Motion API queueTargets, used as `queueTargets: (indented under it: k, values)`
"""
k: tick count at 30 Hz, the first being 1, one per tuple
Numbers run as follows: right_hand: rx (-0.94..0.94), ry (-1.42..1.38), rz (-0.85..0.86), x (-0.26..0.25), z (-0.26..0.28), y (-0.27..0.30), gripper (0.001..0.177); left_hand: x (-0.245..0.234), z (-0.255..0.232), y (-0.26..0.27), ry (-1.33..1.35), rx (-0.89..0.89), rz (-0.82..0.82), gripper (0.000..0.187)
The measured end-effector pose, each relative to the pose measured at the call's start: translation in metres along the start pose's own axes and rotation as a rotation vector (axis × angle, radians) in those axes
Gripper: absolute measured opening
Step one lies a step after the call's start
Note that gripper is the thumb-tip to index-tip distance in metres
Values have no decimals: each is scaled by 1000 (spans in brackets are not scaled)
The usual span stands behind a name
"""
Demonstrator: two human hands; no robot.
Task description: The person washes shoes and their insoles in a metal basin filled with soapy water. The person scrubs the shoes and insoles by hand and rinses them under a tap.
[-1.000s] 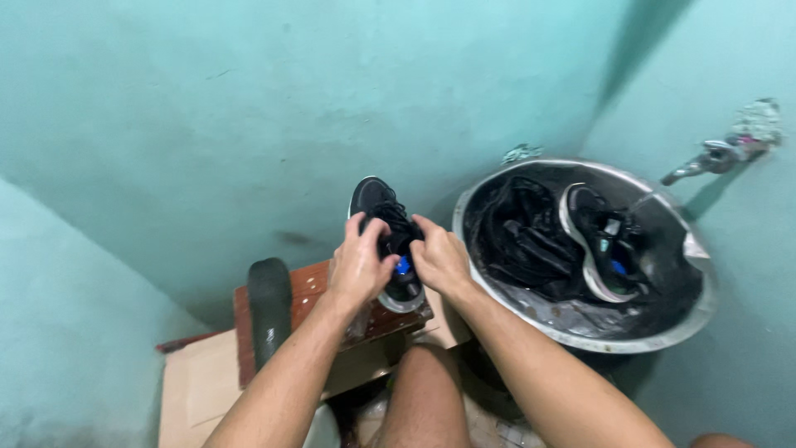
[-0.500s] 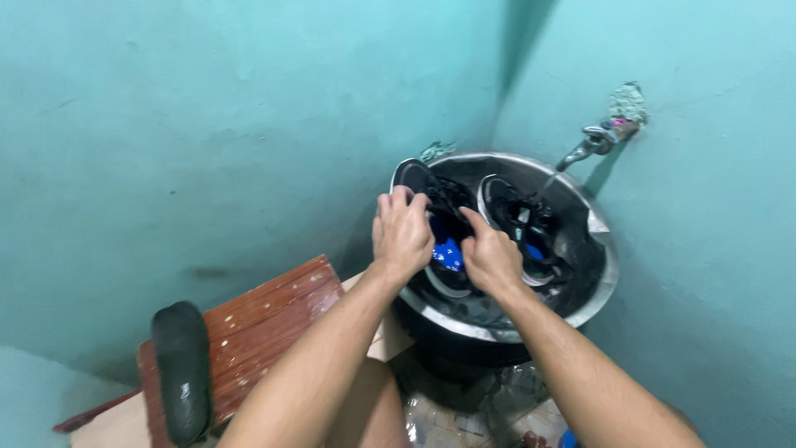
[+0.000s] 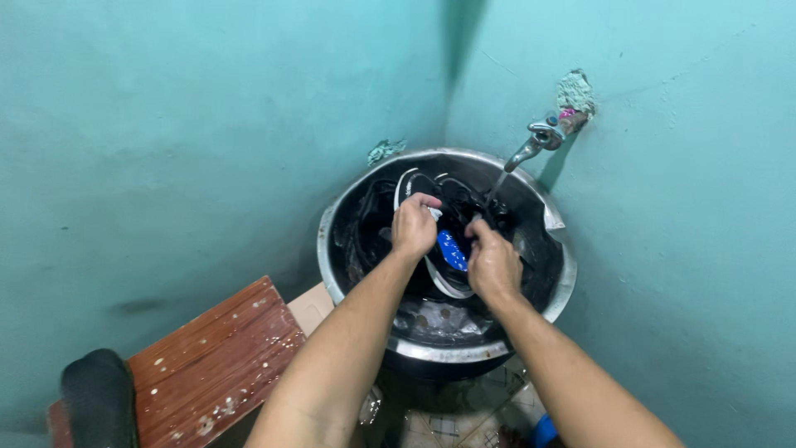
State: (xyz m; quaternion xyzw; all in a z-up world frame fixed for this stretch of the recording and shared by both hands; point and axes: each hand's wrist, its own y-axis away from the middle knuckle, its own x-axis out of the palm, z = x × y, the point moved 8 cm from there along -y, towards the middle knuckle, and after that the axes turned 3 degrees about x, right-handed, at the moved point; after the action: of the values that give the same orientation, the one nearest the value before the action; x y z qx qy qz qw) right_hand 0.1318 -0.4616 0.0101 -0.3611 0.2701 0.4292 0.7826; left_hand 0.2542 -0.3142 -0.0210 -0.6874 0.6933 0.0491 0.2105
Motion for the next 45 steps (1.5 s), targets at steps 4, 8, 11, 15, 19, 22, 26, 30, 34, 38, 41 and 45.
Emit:
queueTargets:
  k: [4, 8, 11, 15, 19, 22, 26, 30, 34, 38, 41, 45]
  values:
    - [-53, 92, 48, 18, -3, 3, 24, 21, 1, -2, -199, 173, 71, 38]
    - [-192, 172, 60, 25, 9, 10, 32, 23, 32, -2, -56, 153, 143, 41]
    - [-225, 273, 140, 38, 15, 10, 38, 23, 50, -1, -47, 185, 140, 43]
    - [-169, 336, 246, 48, 11, 6, 41, 24, 50, 3, -52, 263, 96, 52]
    - [-157, 226, 237, 38, 10, 5, 40, 10, 36, 13, -59, 199, 45, 49]
    - [-150, 135, 179, 28, 15, 8, 35, -12, 15, 27, -40, 229, 40, 45]
    - [-198, 109, 70, 18, 37, 16, 33, -43, -7, 48, -32, 198, 43, 40]
    - [-310, 18, 3, 15, 76, 29, 31, -82, -13, 67, 12, 167, 11, 38]
    - [-329, -84, 46, 33, 124, 46, 29, -142, -9, 94, -36, 312, -138, 34]
    - [-388, -177, 139, 67, 177, 75, 27, -212, 17, 121, -133, 234, -245, 34]
    - [-401, -234, 238, 106, 212, 106, 28, -270, 46, 146, -225, 115, -316, 33]
    - [-422, -294, 384, 158, 255, 159, 33, -350, 100, 187, -309, -32, -437, 30]
